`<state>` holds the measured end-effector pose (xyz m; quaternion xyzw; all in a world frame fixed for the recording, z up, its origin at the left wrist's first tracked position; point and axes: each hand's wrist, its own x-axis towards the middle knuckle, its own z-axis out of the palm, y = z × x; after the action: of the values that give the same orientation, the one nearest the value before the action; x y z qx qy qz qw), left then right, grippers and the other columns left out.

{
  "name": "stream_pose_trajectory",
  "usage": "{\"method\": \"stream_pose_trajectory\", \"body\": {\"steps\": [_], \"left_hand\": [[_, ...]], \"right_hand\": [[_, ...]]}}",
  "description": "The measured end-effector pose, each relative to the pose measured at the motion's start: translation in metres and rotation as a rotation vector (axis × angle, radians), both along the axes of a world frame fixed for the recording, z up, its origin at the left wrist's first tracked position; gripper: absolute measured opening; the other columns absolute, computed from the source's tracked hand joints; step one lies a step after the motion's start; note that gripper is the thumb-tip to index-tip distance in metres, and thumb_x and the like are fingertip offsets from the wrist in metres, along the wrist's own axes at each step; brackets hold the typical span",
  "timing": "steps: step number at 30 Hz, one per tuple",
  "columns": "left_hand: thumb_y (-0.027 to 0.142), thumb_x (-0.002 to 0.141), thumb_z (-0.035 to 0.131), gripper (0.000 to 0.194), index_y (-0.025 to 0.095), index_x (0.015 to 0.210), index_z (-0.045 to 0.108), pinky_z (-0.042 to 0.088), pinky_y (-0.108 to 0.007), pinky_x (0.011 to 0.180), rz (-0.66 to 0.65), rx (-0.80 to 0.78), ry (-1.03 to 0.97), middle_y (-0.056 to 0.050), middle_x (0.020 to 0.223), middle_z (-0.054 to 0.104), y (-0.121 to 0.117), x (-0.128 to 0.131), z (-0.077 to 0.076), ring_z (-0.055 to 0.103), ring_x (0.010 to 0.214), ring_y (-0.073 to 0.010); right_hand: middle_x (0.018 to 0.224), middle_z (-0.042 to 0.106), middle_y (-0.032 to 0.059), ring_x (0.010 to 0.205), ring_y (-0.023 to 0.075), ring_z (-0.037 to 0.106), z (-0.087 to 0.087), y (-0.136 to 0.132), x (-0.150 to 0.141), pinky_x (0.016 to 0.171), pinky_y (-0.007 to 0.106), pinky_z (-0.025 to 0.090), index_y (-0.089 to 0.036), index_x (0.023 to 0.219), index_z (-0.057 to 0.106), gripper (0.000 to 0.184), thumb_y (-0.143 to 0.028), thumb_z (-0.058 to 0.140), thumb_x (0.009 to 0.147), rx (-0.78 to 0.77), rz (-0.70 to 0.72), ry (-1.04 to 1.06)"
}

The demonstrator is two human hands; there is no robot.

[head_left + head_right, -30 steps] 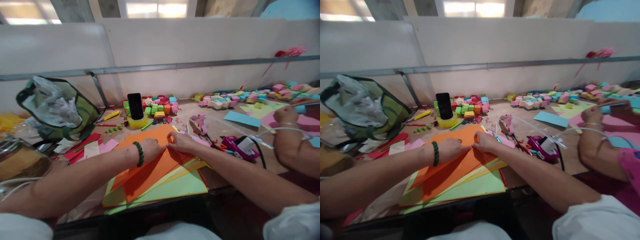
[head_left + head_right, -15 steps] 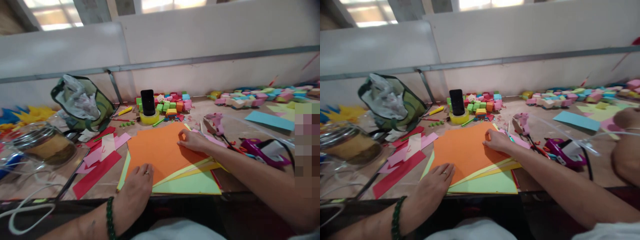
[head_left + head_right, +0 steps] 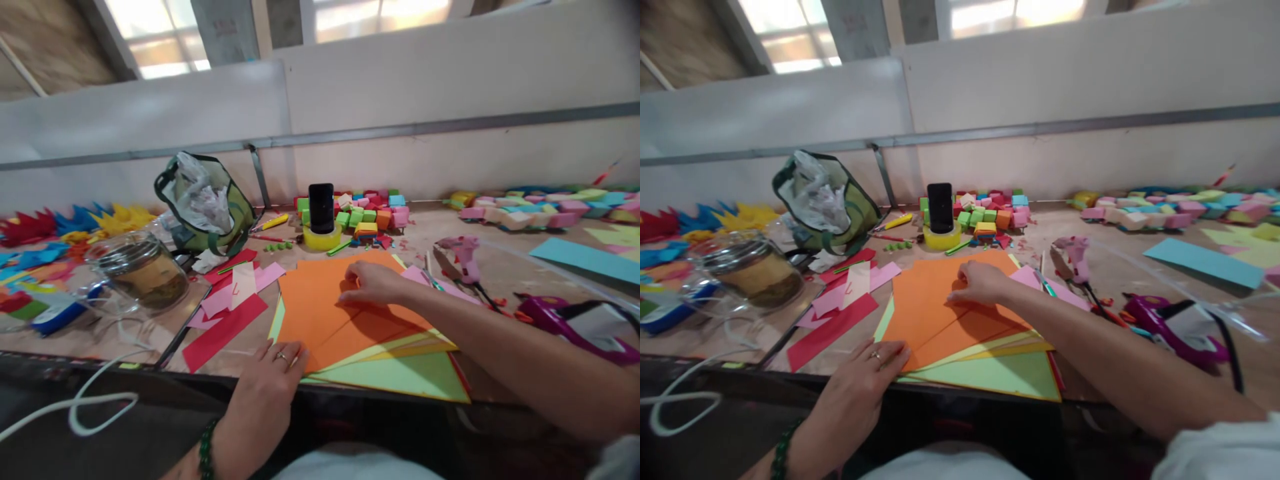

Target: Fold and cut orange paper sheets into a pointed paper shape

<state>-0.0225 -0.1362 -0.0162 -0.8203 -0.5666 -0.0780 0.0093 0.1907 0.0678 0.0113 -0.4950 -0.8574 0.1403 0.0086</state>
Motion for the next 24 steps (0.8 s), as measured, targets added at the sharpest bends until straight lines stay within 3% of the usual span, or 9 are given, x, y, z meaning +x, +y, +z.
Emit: {"method": "stream_pose_trajectory", "body": {"steps": [2, 4, 10, 13, 18, 21, 24], "left_hand": [[-0.004, 0.075, 0.036, 0.054, 0.016, 0.116, 0.064, 0.047, -0.046, 0.096, 0.023, -0.022, -0.076, -0.01, 0.116, 0.065, 0.001, 0.0, 0.0, 0.06, 0.105, -0.0249], [-0.001, 0.077, 0.037, 0.051, 0.017, 0.116, 0.064, 0.049, -0.043, 0.094, 0.042, -0.04, -0.143, -0.01, 0.117, 0.065, 0.001, -0.002, -0.001, 0.059, 0.106, -0.0246], [0.013, 0.087, 0.04, 0.038, 0.022, 0.113, 0.065, 0.051, -0.039, 0.091, 0.084, -0.012, -0.343, -0.009, 0.117, 0.064, 0.005, -0.016, -0.003, 0.061, 0.106, -0.0222], [0.026, 0.089, 0.045, 0.033, 0.021, 0.116, 0.063, 0.049, -0.043, 0.094, 0.163, 0.035, -0.386, -0.011, 0.123, 0.06, 0.018, -0.027, 0.003, 0.058, 0.111, -0.0251], [0.032, 0.084, 0.054, 0.047, 0.014, 0.128, 0.053, 0.043, -0.045, 0.099, 0.248, -0.005, -0.326, -0.015, 0.131, 0.055, 0.049, -0.037, 0.019, 0.052, 0.119, -0.0289], [0.03, 0.082, 0.057, 0.055, 0.016, 0.134, 0.046, 0.043, -0.044, 0.098, 0.244, -0.061, -0.282, -0.014, 0.135, 0.052, 0.058, -0.041, 0.024, 0.052, 0.119, -0.0288], [0.031, 0.078, 0.06, 0.056, 0.02, 0.132, 0.048, 0.047, -0.038, 0.086, 0.24, -0.141, -0.285, -0.01, 0.125, 0.059, 0.06, -0.043, 0.023, 0.059, 0.103, -0.0256]], "right_hand": [[0.102, 0.068, 0.0101, 0.087, 0.0271, 0.063, -0.002, 0.005, -0.011, 0.063, 0.029, 0.041, -0.019, 0.103, 0.061, 0.065, -0.064, 0.071, 0.056, -0.035, 0.016, -0.016], [0.094, 0.069, 0.0083, 0.081, 0.0255, 0.062, -0.003, 0.01, -0.016, 0.058, 0.028, 0.039, -0.019, 0.097, 0.063, 0.064, -0.062, 0.075, 0.051, -0.076, 0.037, -0.024], [0.063, 0.062, -0.0024, 0.063, 0.0146, 0.055, 0.001, 0.013, -0.008, 0.05, 0.023, 0.031, -0.02, 0.066, 0.062, 0.037, -0.055, 0.071, 0.06, -0.167, 0.134, 0.016], [0.072, 0.064, -0.0007, 0.068, 0.0158, 0.056, 0.0, 0.009, -0.003, 0.052, 0.023, 0.033, -0.019, 0.075, 0.062, 0.037, -0.052, 0.071, 0.061, -0.119, 0.103, 0.042], [0.092, 0.069, 0.0052, 0.079, 0.0206, 0.062, -0.006, 0.004, -0.003, 0.059, 0.024, 0.04, -0.019, 0.102, 0.061, 0.062, -0.053, 0.077, 0.053, -0.116, 0.056, 0.044], [0.092, 0.069, 0.0053, 0.081, 0.021, 0.063, -0.005, 0.003, -0.006, 0.062, 0.024, 0.042, -0.019, 0.095, 0.065, 0.051, -0.05, 0.076, 0.056, -0.163, 0.077, 0.033], [0.085, 0.069, 0.0055, 0.078, 0.0219, 0.063, -0.003, 0.002, -0.008, 0.06, 0.025, 0.041, -0.017, 0.086, 0.066, 0.04, -0.047, 0.074, 0.06, -0.196, 0.097, 0.026]]}}
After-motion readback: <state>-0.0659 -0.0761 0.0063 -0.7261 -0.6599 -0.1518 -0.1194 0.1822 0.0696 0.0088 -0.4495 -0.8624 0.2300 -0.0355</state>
